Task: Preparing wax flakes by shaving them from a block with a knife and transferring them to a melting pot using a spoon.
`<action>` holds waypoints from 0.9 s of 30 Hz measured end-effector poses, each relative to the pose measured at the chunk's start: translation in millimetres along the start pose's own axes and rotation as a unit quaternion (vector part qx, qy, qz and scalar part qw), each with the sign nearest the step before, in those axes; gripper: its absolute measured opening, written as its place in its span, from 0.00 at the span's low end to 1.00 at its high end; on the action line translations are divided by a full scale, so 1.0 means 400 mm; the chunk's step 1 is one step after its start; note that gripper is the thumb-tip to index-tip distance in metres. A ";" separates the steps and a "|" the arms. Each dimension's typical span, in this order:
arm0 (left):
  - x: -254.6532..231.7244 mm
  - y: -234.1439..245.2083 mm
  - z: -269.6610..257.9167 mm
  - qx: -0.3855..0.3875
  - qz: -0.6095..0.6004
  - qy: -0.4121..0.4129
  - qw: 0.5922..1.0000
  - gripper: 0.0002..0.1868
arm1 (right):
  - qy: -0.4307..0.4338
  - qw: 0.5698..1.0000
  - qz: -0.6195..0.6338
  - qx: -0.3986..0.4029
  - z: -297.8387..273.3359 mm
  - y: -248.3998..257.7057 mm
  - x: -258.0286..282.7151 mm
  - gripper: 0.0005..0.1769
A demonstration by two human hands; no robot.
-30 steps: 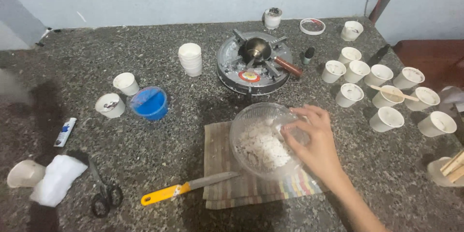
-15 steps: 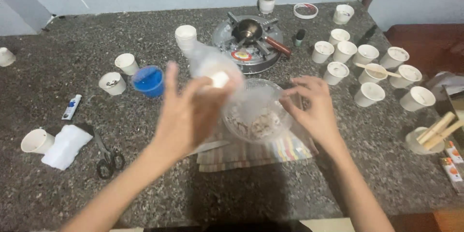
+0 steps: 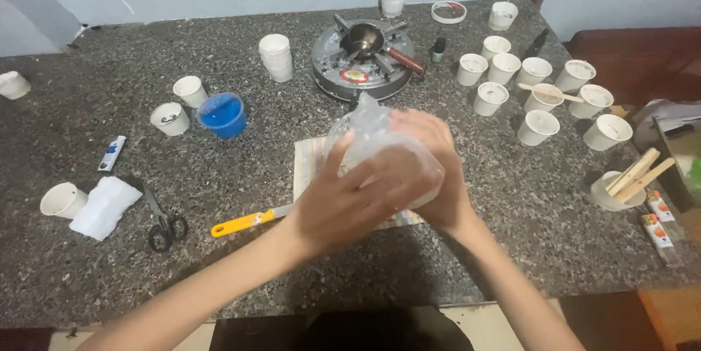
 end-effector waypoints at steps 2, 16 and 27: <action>0.036 0.036 0.059 0.106 -0.132 0.111 0.979 0.31 | 0.008 1.000 0.005 0.001 -0.019 0.004 -0.007 0.29; 0.103 0.030 0.085 0.064 -0.018 0.284 0.956 0.29 | 0.014 0.981 -0.185 0.060 -0.003 -0.013 0.017 0.12; 0.184 0.142 0.019 -0.080 -0.278 0.430 0.855 0.37 | -0.051 0.972 -0.220 0.059 0.011 0.024 0.045 0.37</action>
Point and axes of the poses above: each hand's wrist, its own z-axis towards the middle knuckle, its own y-axis out of the back of the hand, x = y × z, the point moved 7 cm from there along z, towards the middle knuckle, and after that the axes turned 10 degrees about y, right-handed, at the moved point
